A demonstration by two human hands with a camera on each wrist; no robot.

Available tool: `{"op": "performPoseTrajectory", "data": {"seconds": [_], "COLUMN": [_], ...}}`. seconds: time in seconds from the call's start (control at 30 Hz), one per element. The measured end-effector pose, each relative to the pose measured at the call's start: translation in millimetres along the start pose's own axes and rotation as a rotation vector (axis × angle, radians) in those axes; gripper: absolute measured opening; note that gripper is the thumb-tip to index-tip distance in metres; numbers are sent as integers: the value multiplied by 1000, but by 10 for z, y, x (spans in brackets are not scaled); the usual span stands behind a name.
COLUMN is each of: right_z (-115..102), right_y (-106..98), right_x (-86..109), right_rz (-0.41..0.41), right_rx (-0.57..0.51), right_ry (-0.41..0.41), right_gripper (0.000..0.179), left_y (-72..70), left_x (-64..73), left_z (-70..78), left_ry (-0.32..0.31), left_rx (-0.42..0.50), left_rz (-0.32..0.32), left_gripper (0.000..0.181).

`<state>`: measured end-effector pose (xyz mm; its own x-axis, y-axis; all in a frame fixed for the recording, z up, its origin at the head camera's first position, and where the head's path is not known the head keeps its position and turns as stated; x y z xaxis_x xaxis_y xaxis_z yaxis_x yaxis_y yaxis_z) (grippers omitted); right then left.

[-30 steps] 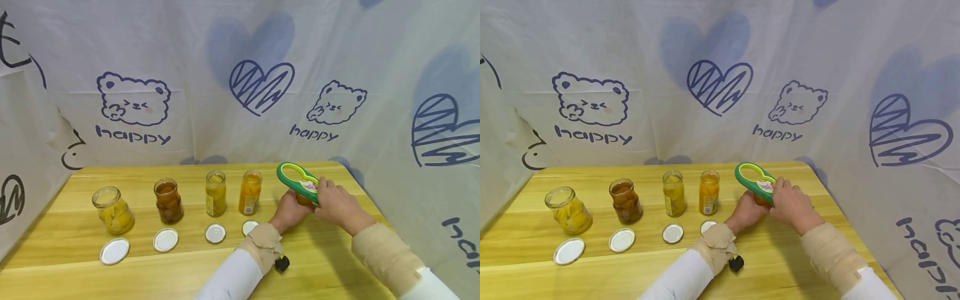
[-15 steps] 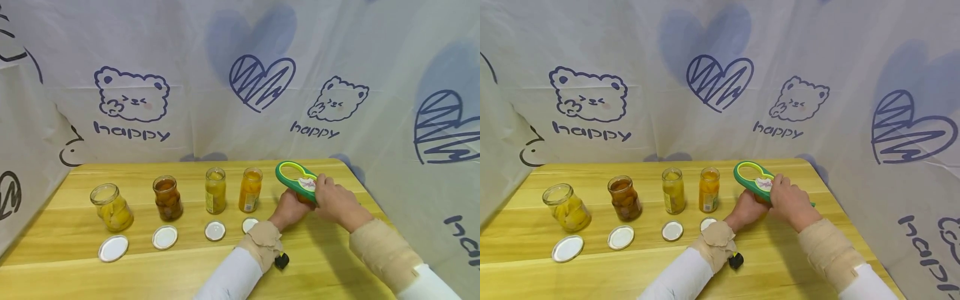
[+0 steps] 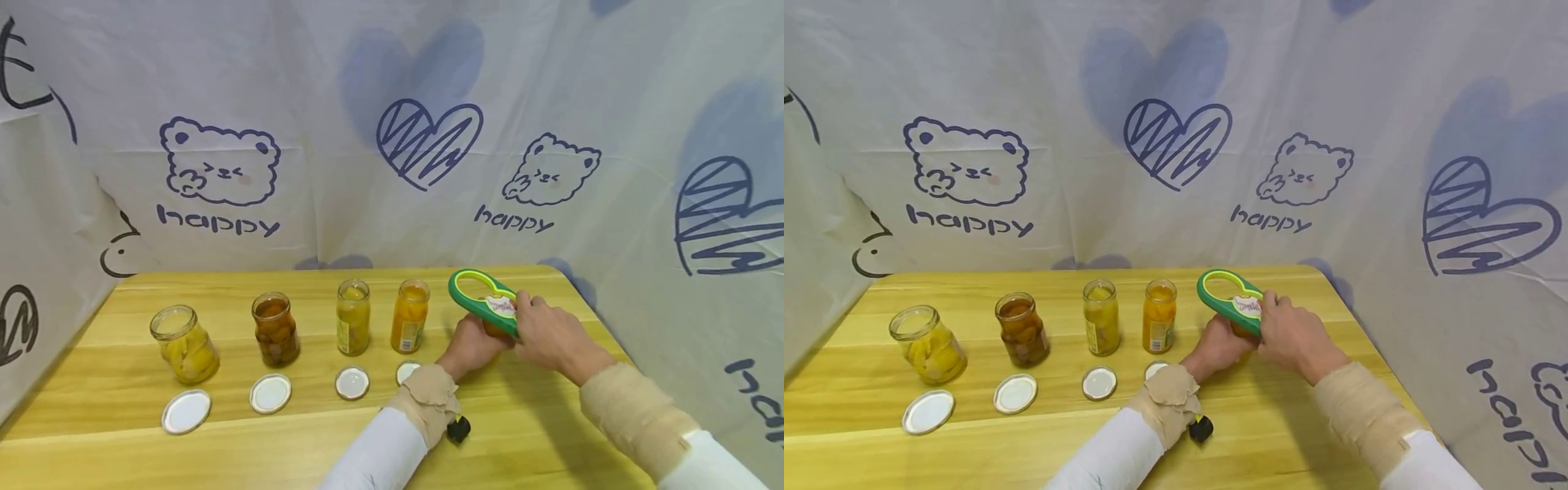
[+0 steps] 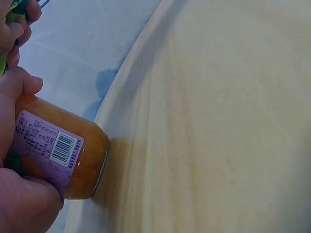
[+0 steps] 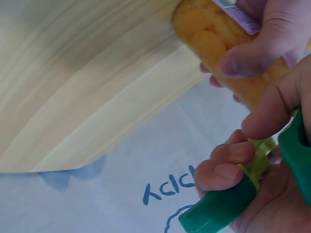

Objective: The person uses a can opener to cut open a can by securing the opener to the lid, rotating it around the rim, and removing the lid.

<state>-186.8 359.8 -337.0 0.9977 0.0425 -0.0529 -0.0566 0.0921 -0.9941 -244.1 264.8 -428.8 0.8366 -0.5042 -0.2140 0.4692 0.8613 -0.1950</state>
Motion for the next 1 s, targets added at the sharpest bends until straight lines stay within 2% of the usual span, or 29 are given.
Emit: {"op": "performPoseTrajectory", "data": {"seconds": [0.3,0.63,0.87,1.0], "right_z": [63,136,165,201], "right_y": [14,17,6,12], "right_x": [-52,-60,-93,-119], "right_rz": [12,35,38,43], "right_rx": [-11,15,14,17], "right_ry": [-67,-141,-217,-260], "right_gripper": [42,44,47,49], "left_y": [-24,-22,-43,-42], "left_x": [-20,-49,-26,-30], "left_z": [-27,-42,-54,-43], "left_ry": [-13,-14,-58,-33], "left_rx": [-6,70,144,175], "left_rz": [-16,-85,-126,-149], "left_gripper": [61,61,57,57]}}
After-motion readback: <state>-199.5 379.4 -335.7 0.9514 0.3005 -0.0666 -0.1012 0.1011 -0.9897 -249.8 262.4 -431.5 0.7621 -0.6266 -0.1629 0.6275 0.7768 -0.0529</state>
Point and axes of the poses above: each hand's wrist, its own x-axis away from the middle knuckle, its own y-axis out of the palm, z = x × y, the point moved 5 cm from there along -x, towards the middle knuckle
